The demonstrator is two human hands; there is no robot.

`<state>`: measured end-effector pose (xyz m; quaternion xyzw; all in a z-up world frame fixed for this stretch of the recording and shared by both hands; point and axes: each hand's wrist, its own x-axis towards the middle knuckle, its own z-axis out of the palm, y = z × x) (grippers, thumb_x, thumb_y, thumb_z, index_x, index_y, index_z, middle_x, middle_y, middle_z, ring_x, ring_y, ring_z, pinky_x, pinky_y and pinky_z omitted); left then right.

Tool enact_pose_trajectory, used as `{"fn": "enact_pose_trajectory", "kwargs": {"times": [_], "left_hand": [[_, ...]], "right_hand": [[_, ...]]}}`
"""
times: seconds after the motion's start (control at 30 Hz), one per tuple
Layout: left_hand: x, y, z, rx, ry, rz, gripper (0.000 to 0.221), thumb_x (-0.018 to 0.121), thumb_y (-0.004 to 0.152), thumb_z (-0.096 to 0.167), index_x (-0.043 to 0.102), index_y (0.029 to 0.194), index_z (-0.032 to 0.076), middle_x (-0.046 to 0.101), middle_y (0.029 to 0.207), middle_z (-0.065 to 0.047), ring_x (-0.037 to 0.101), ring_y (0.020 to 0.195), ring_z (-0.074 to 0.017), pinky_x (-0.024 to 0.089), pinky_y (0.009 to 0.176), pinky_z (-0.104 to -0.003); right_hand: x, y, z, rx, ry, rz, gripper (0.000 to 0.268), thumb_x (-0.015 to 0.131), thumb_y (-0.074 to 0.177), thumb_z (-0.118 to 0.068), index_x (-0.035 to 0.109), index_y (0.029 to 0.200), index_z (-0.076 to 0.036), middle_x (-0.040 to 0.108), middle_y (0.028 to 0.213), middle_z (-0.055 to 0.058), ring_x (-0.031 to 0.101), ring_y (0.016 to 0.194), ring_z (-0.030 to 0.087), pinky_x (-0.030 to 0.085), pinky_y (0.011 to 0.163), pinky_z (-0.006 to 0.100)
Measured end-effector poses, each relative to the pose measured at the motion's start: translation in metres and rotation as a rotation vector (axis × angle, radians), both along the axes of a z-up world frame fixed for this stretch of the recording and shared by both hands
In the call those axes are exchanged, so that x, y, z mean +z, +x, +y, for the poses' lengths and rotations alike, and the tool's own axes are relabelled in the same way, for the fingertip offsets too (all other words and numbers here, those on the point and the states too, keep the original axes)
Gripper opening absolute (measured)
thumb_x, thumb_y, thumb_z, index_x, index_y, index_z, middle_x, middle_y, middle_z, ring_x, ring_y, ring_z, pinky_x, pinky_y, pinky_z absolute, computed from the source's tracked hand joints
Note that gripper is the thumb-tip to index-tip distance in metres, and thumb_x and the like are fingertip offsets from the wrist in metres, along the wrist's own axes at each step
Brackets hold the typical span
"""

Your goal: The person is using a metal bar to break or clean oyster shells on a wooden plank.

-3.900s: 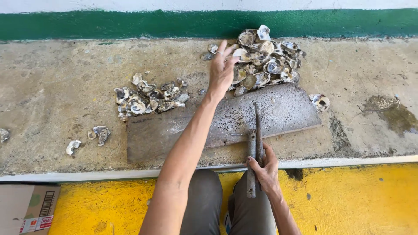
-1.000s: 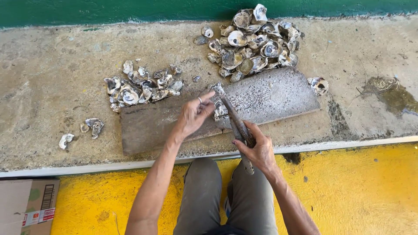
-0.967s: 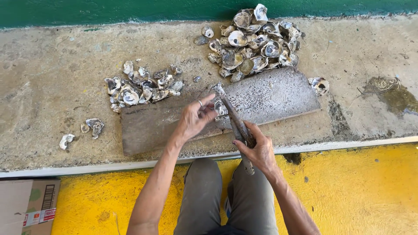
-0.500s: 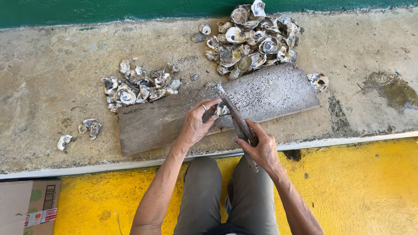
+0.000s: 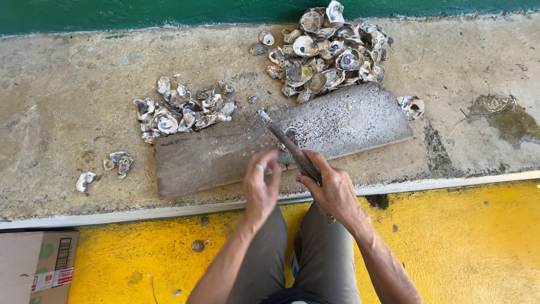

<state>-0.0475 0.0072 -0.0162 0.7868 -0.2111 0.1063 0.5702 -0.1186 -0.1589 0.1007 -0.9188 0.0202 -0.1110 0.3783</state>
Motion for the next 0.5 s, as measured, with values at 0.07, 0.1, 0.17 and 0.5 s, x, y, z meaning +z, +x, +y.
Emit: {"fn": "enact_pose_trajectory", "kwargs": {"times": [0.07, 0.1, 0.17, 0.5], "left_hand": [[0.01, -0.039, -0.004, -0.101, -0.074, 0.069, 0.04, 0.069, 0.102, 0.018, 0.058, 0.14, 0.009, 0.071, 0.116, -0.01, 0.071, 0.096, -0.0177, 0.063, 0.081, -0.03], [0.015, -0.06, -0.005, -0.202, -0.149, 0.138, 0.048, 0.069, 0.103, 0.025, 0.053, 0.145, 0.008, 0.072, 0.117, -0.011, 0.073, 0.099, -0.0182, 0.063, 0.084, -0.03], [0.032, -0.078, -0.016, -0.288, -0.255, 0.276, 0.066, 0.069, 0.098, 0.026, 0.034, 0.15, 0.008, 0.068, 0.114, -0.011, 0.072, 0.097, -0.0174, 0.064, 0.08, -0.03], [0.023, -0.083, -0.004, -0.313, -0.357, 0.54, 0.071, 0.053, 0.105, 0.022, 0.017, 0.166, 0.011, 0.063, 0.085, -0.011, 0.061, 0.054, -0.0094, 0.057, 0.04, -0.023]], "right_hand": [[0.0, 0.0, 0.001, 0.007, 0.051, 0.028, 0.052, 0.077, 0.087, -0.018, 0.055, 0.134, -0.009, 0.078, 0.083, 0.017, 0.079, 0.073, 0.029, 0.06, 0.063, 0.04], [0.0, 0.0, 0.003, 0.015, 0.104, 0.057, 0.051, 0.075, 0.088, -0.017, 0.055, 0.134, -0.009, 0.078, 0.083, 0.016, 0.08, 0.07, 0.029, 0.06, 0.061, 0.04], [0.002, 0.0, 0.007, 0.01, 0.1, 0.077, 0.05, 0.075, 0.088, -0.017, 0.054, 0.134, -0.009, 0.077, 0.08, 0.017, 0.079, 0.069, 0.029, 0.06, 0.06, 0.041], [-0.036, 0.003, -0.024, 0.042, 0.151, 0.071, 0.052, 0.073, 0.09, -0.014, 0.054, 0.138, -0.007, 0.08, 0.083, 0.011, 0.08, 0.071, 0.019, 0.062, 0.056, 0.033]]}}
